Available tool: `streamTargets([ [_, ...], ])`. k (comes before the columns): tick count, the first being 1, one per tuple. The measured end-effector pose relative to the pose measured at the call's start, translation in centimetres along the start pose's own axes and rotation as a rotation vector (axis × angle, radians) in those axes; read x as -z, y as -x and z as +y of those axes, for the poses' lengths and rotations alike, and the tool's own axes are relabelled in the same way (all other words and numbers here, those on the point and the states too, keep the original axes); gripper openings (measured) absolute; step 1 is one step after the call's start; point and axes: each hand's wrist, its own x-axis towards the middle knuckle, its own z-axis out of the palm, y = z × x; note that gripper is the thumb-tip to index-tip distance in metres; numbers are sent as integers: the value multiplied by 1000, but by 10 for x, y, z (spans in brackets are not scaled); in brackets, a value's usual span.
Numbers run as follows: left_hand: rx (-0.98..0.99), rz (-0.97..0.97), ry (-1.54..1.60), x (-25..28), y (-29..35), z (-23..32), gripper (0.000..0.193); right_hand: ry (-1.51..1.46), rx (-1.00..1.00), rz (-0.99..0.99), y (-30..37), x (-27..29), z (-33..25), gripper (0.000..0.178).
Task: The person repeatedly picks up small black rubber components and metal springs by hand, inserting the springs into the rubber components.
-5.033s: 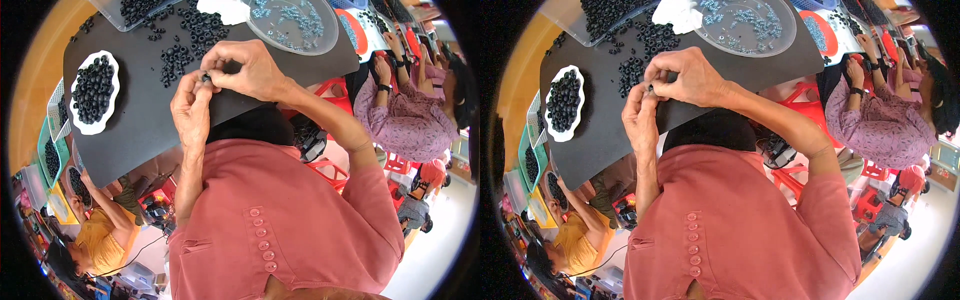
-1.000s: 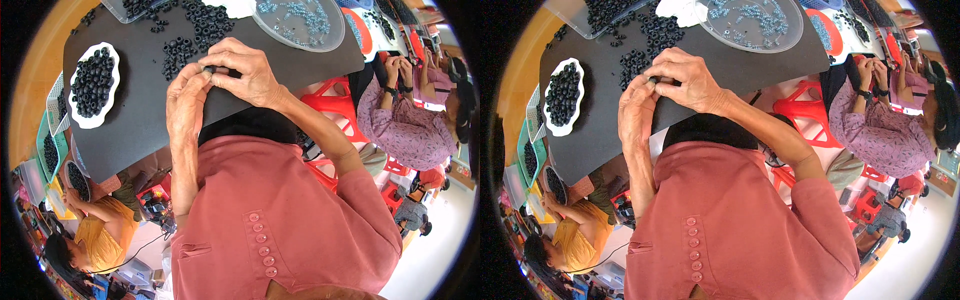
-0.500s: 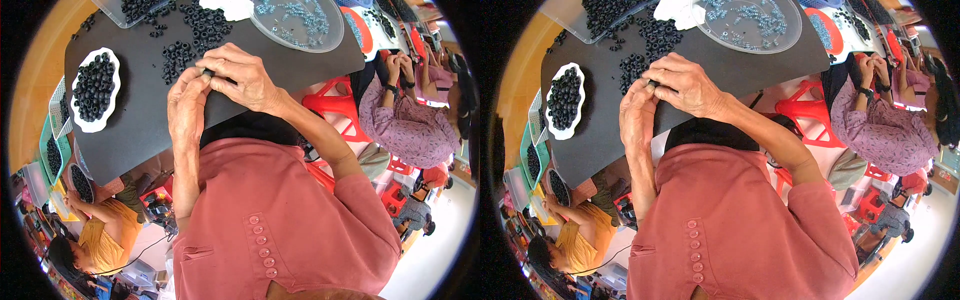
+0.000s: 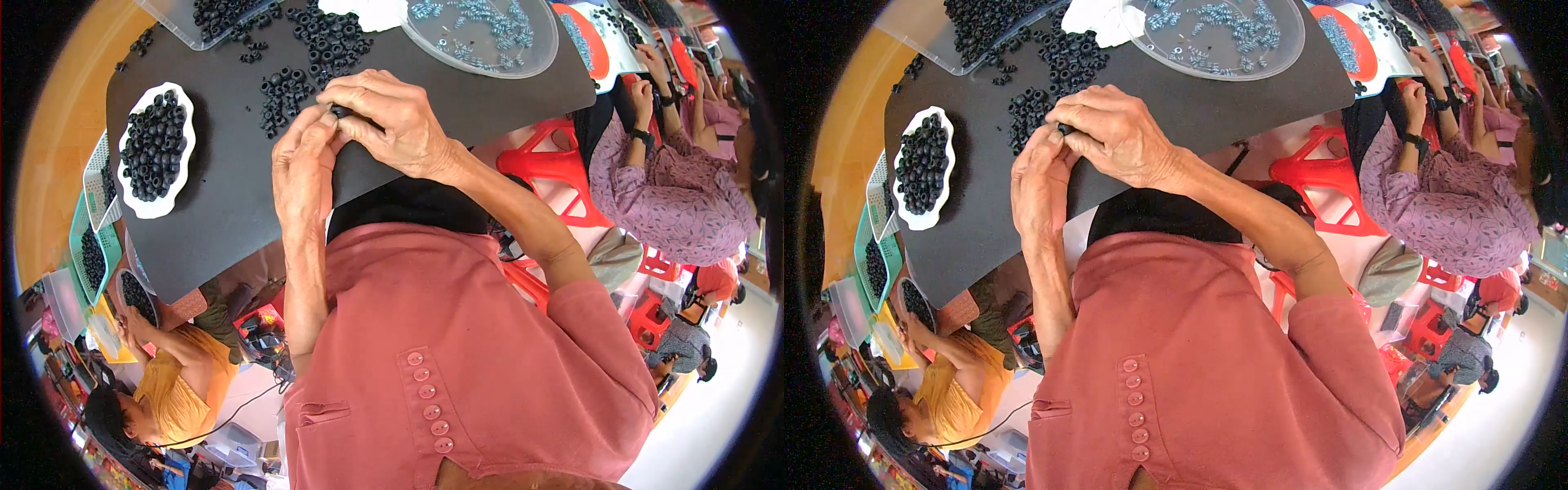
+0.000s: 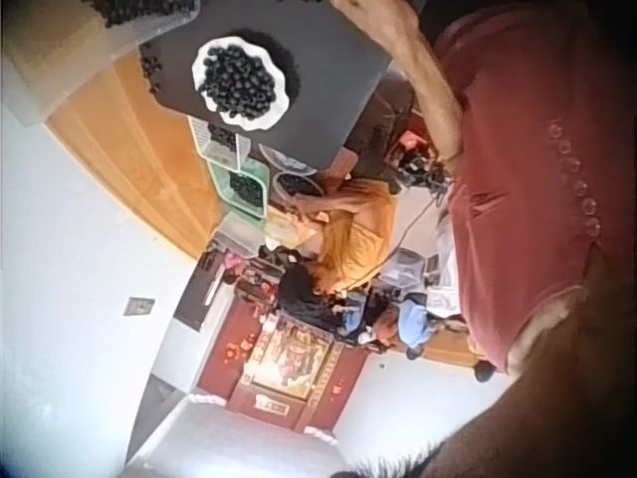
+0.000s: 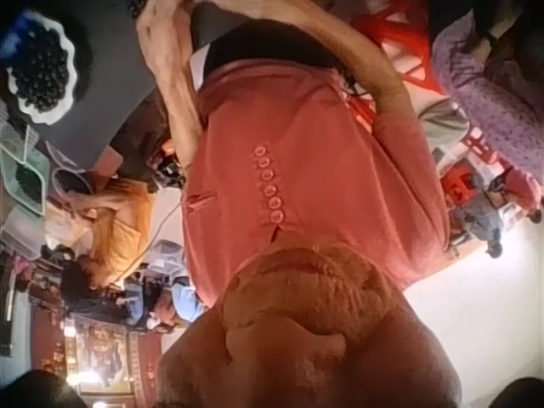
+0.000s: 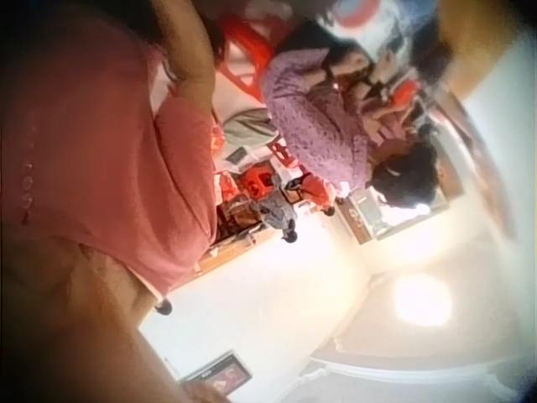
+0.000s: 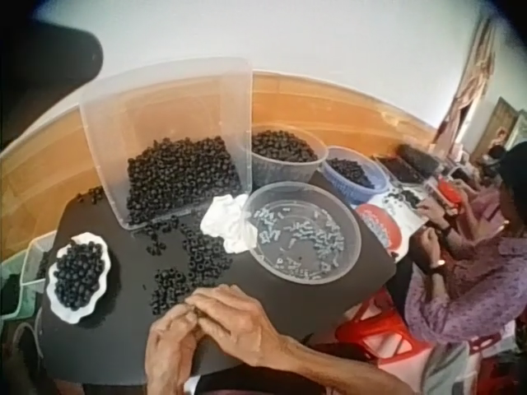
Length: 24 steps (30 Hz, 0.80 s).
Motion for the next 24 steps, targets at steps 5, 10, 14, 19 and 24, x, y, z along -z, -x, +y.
streamTargets([
  [5, -23, 24, 11, -2, 0, -2, 22, -193, -171, -20, 0, 1, 0, 33],
  [10, -35, 35, 0, -2, 0, -2, 22, -185, -116, 14, 1, 2, 2, 33],
  [14, -32, -26, -18, -5, -2, -1, 20, -98, 11, 58, 2, 7, 1, 31],
  [19, -9, 86, -127, -13, 3, 3, 19, -22, 114, 103, 4, 8, -3, 23],
  [24, -45, -23, -26, -10, 5, 5, 27, -101, -51, 90, 7, 38, -9, 24],
])
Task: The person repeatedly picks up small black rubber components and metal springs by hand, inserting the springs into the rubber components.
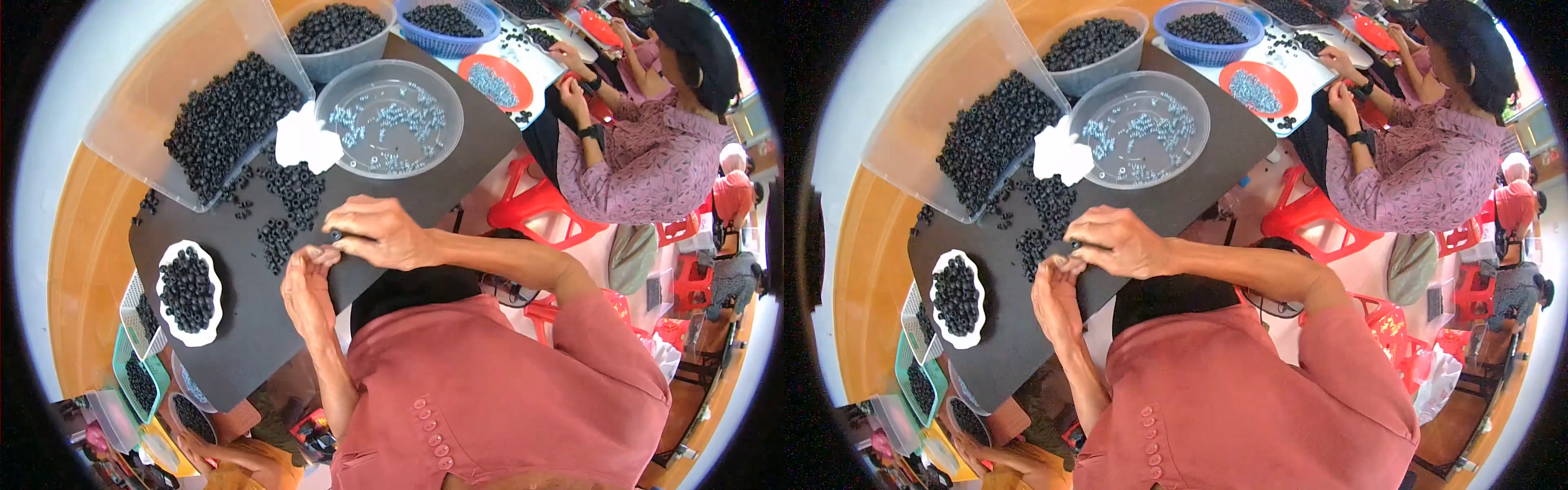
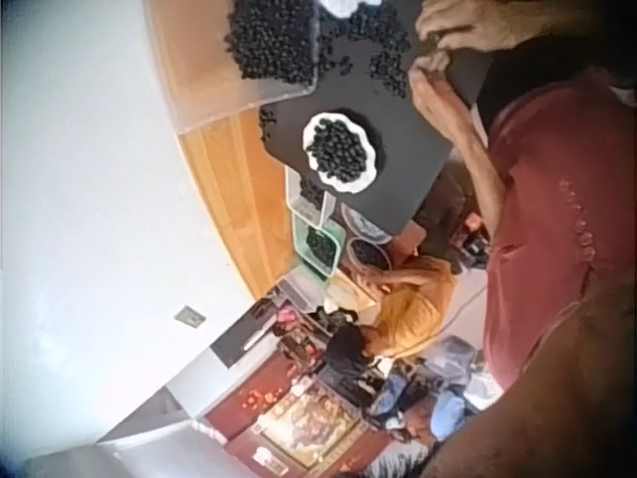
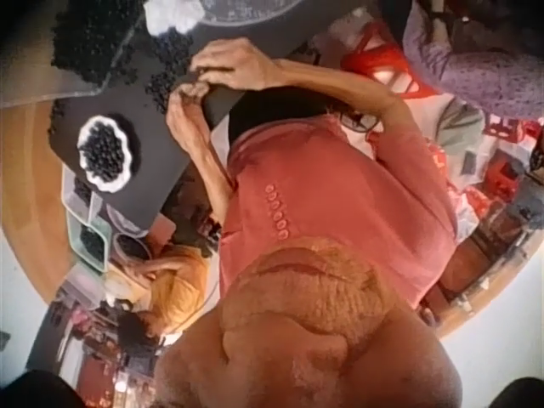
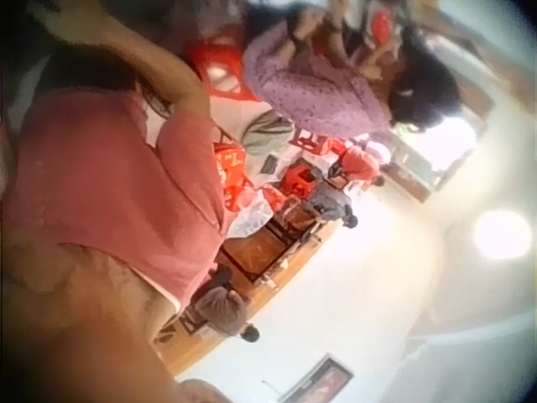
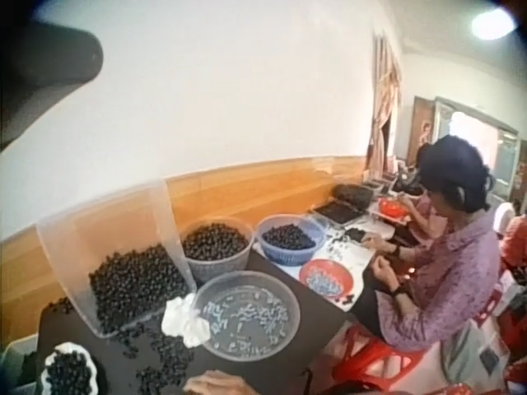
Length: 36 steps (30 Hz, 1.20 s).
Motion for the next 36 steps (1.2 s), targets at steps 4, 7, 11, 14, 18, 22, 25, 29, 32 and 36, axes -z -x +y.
streamTargets([
  [4, -24, -7, -34, 3, 0, -5, 30, 168, -131, 49, -31, 51, 13, 19],
  [7, -70, -12, -84, 7, 4, -5, 30, 316, -180, 116, -84, 79, 50, 21],
  [11, -89, -42, -54, 1, 0, -8, 31, 745, -157, 197, -153, 114, 119, 27],
  [14, -51, -33, -53, 3, -1, -6, 33, 359, -2, 438, -161, 80, 105, 26],
  [18, -35, -14, -38, 7, 0, -3, 33, 109, -79, 14, -130, 18, 40, 17],
  [22, -55, 12, -113, 11, 3, -3, 30, 157, 106, -280, -126, -39, 52, 19],
  [25, -40, 26, -125, 9, 3, -4, 30, 276, 195, -317, -137, -68, 85, 23],
  [29, -91, 2, -222, 10, 2, -6, 32, 466, 207, -386, -151, -99, 114, 28],
  [32, -92, 12, -217, 11, 2, -7, 30, 453, 185, -455, -142, -109, 121, 26],
  [36, -79, 10, -233, 10, 4, -3, 29, 353, 129, -553, -136, -97, 119, 23],
])
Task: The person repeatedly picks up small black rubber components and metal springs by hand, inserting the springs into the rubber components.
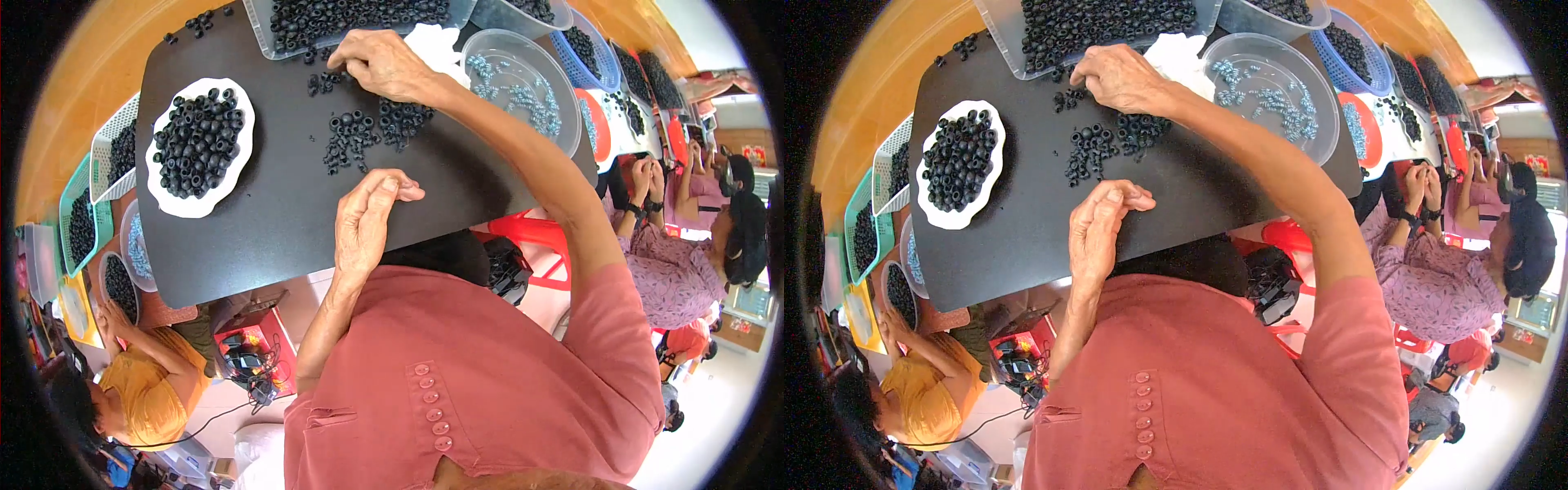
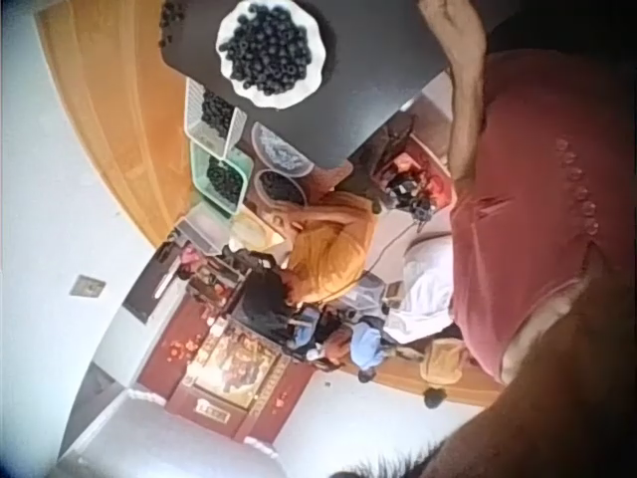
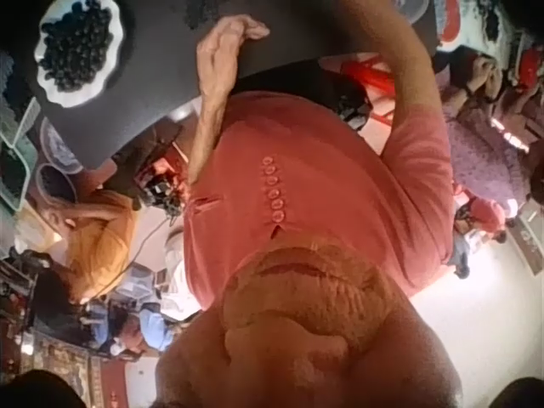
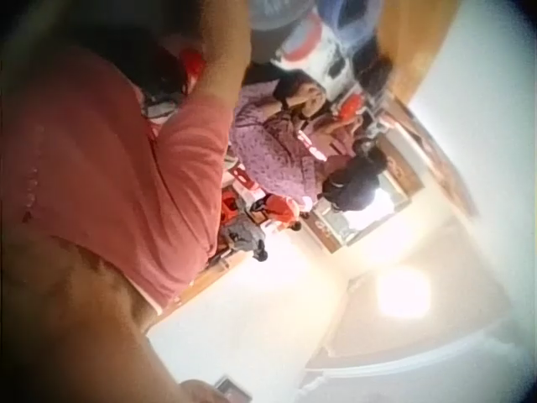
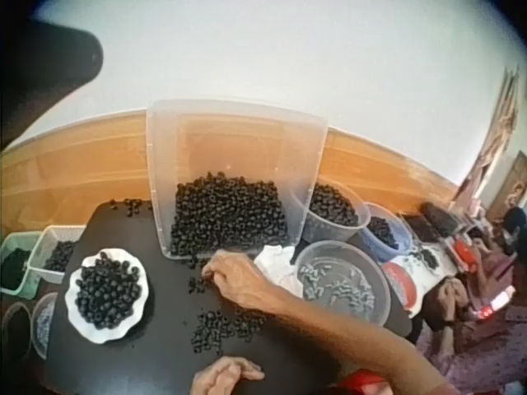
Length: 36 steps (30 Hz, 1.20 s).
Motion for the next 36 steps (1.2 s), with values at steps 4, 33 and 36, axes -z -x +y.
streamTargets([
  [4, 11, -18, -83, -1, 1, 6, 29, -11, 28, 106, -16, 0, 4, 23],
  [33, 46, -20, -145, -3, -1, 12, 26, 71, 204, -182, -26, -8, -44, 20],
  [36, 27, -3, -142, -2, 1, 9, 25, 3, 238, -137, -27, -8, -41, 18],
])
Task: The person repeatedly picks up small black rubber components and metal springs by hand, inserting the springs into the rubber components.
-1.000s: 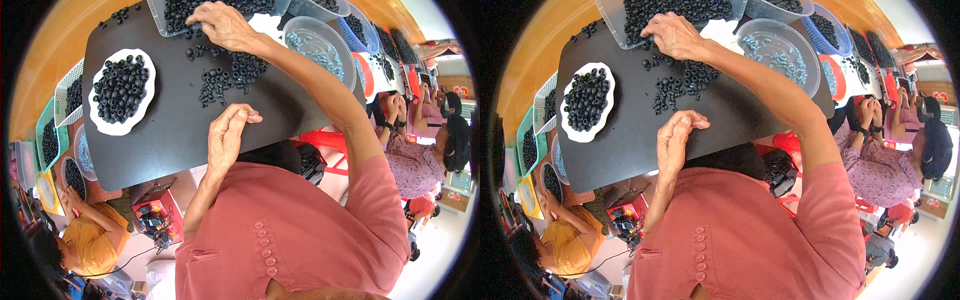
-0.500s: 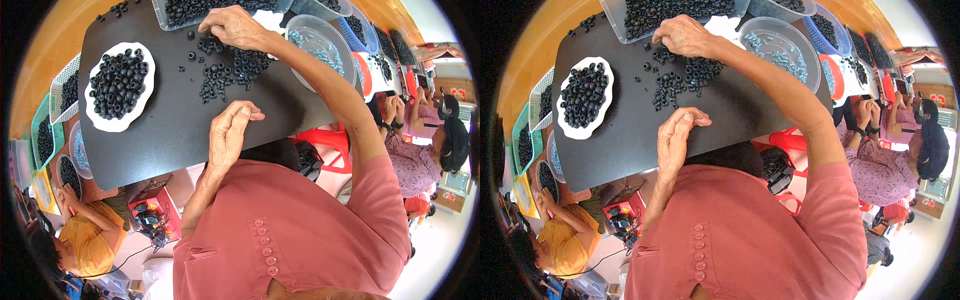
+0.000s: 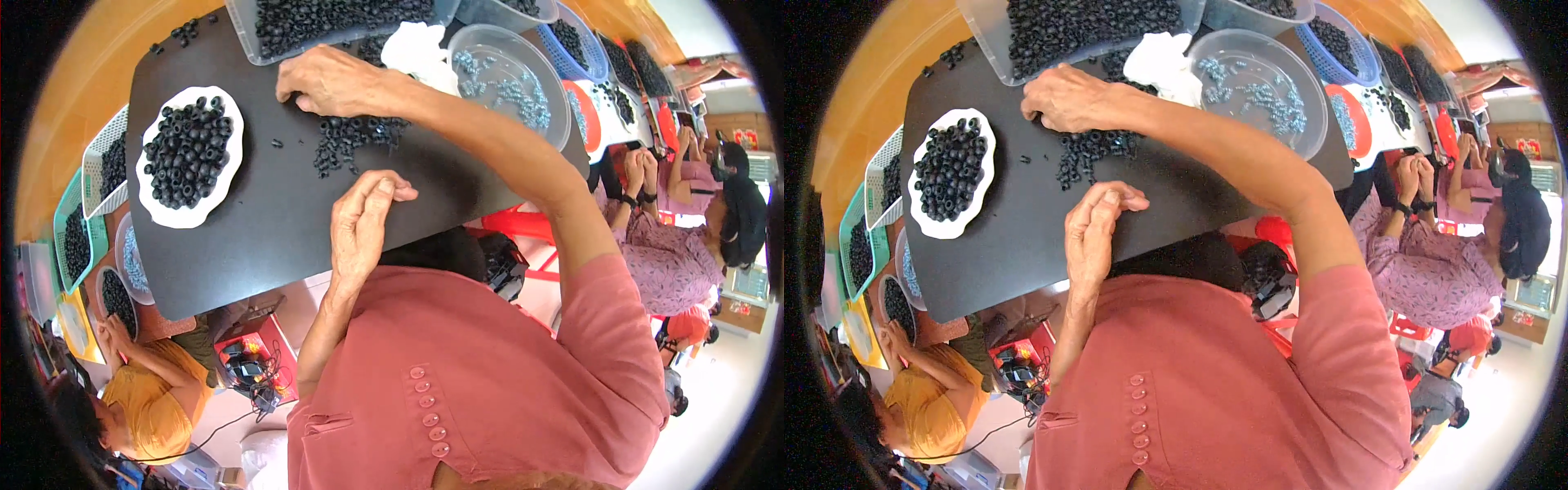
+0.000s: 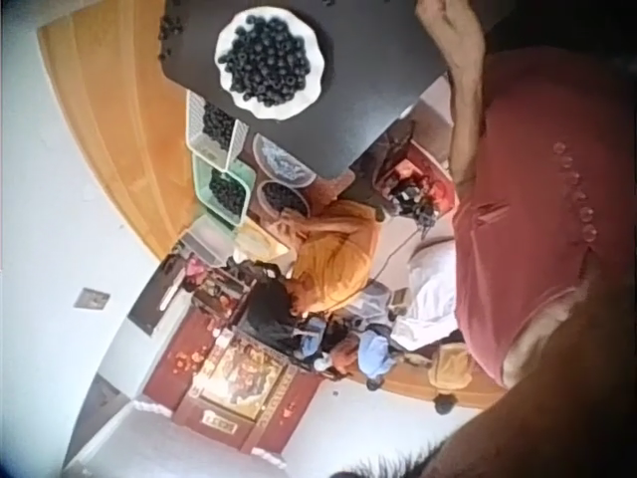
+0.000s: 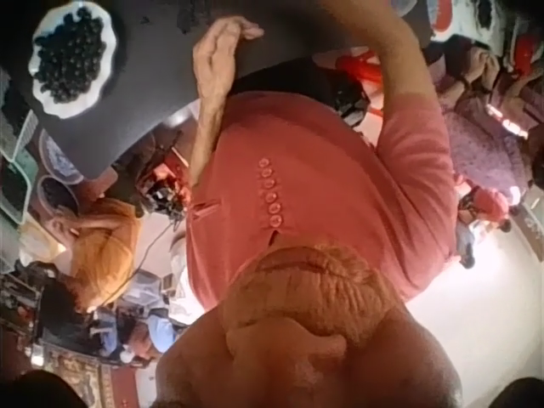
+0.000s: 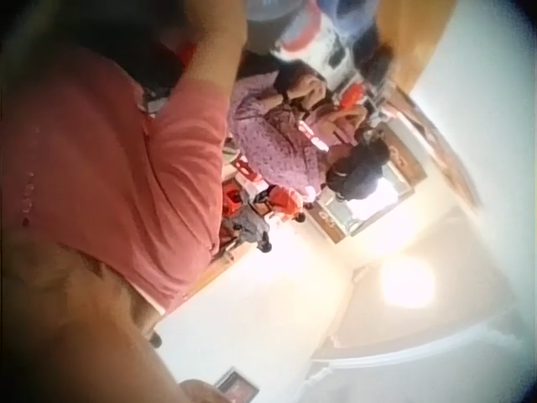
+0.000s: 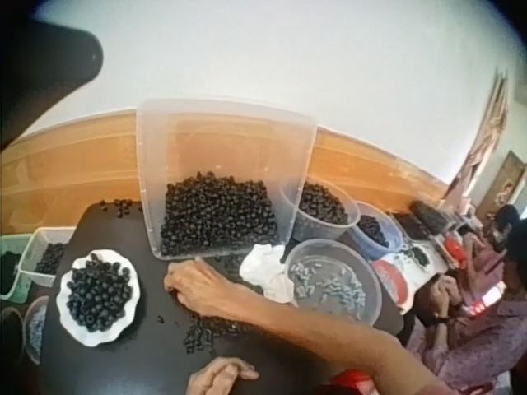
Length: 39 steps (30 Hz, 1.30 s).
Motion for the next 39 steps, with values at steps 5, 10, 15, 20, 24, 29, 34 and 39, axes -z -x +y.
streamTargets([
  [5, -32, 31, 16, 5, 3, 5, 21, 29, -85, 26, 6, 7, -4, 21],
  [10, -116, 229, -161, 27, 2, 33, 16, 66, -91, 20, 2, 2, 8, 19],
  [15, -336, 337, -666, 60, -19, 37, 16, 58, -168, 62, 5, 6, -6, 19],
  [20, -337, 247, -1033, 64, -40, 27, 32, -199, -283, 294, 29, 24, -29, 25],
  [24, -323, 301, -1024, 55, -48, 12, 36, -777, -533, 377, 61, 28, -52, 20],
  [29, -437, 298, -756, 33, -57, 15, 26, -1065, -544, 513, 100, 28, -67, 24],
  [34, -198, 194, -370, 9, -34, 34, 18, -793, -495, 568, 121, 32, -78, 25],
  [39, -94, 110, -80, 3, -27, 29, 17, -537, -392, 690, 122, 36, -96, 26],
])
